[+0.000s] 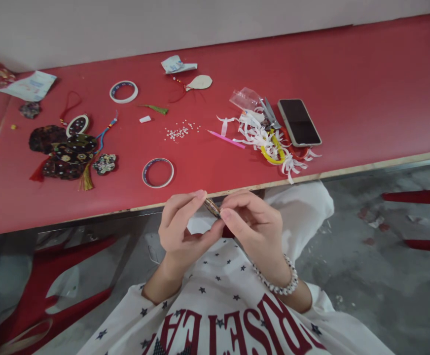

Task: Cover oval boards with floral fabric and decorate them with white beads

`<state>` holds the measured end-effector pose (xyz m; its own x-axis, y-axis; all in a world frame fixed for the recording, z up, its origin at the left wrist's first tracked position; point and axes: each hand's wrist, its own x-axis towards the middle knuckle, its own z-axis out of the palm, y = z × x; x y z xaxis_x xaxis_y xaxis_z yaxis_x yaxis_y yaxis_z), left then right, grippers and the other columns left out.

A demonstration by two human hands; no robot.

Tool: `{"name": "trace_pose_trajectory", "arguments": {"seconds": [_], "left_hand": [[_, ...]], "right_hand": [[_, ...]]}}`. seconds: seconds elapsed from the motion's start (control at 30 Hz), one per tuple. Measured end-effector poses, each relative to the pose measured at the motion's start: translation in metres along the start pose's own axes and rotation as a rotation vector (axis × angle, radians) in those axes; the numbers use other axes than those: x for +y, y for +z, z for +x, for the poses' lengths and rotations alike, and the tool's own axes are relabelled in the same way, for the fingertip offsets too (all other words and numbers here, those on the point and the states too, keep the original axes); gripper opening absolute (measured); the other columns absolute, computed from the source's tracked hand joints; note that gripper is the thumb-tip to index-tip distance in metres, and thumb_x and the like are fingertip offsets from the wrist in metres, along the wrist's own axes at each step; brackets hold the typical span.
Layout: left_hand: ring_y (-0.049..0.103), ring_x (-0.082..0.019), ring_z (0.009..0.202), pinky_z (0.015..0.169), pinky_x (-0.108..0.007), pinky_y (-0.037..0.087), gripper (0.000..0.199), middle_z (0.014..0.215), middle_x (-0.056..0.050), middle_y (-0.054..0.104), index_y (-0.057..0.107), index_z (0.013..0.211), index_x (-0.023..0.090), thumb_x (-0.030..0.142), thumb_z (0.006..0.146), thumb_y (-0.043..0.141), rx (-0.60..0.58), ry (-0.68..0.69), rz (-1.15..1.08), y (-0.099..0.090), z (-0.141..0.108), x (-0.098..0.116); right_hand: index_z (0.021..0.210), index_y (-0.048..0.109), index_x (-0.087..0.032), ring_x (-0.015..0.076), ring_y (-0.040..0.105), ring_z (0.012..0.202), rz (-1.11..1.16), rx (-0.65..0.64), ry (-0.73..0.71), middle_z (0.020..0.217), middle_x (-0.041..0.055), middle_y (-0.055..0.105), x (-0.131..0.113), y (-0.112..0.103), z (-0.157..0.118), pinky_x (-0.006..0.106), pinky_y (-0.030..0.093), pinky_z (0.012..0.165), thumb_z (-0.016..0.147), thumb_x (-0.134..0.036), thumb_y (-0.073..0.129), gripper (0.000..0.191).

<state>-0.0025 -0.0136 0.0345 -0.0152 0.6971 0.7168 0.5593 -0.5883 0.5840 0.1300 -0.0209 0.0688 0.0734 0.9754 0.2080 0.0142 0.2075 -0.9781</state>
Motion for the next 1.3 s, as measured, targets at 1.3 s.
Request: {"name": "trace_pose_trajectory", "arguments": {"seconds": [1.3], "left_hand": [[0.058, -0.018, 0.090, 0.073, -0.032, 0.054, 0.055, 0.103, -0.003, 0.063, 0.057, 0.119, 0.026, 0.020, 0.067, 0.075, -0.020, -0.044, -0.078, -0.0015, -0.0029, -0.0044]], "right_hand": [[0.082, 0.061, -0.019, 0.0112, 0.061, 0.072, -0.122, -0.091, -0.033, 0.077, 0.0013, 0.064, -0.0011, -0.0089, 0.0009, 0.025, 0.051, 0.066, 0.085, -0.016, 0.052, 0.010]]}}
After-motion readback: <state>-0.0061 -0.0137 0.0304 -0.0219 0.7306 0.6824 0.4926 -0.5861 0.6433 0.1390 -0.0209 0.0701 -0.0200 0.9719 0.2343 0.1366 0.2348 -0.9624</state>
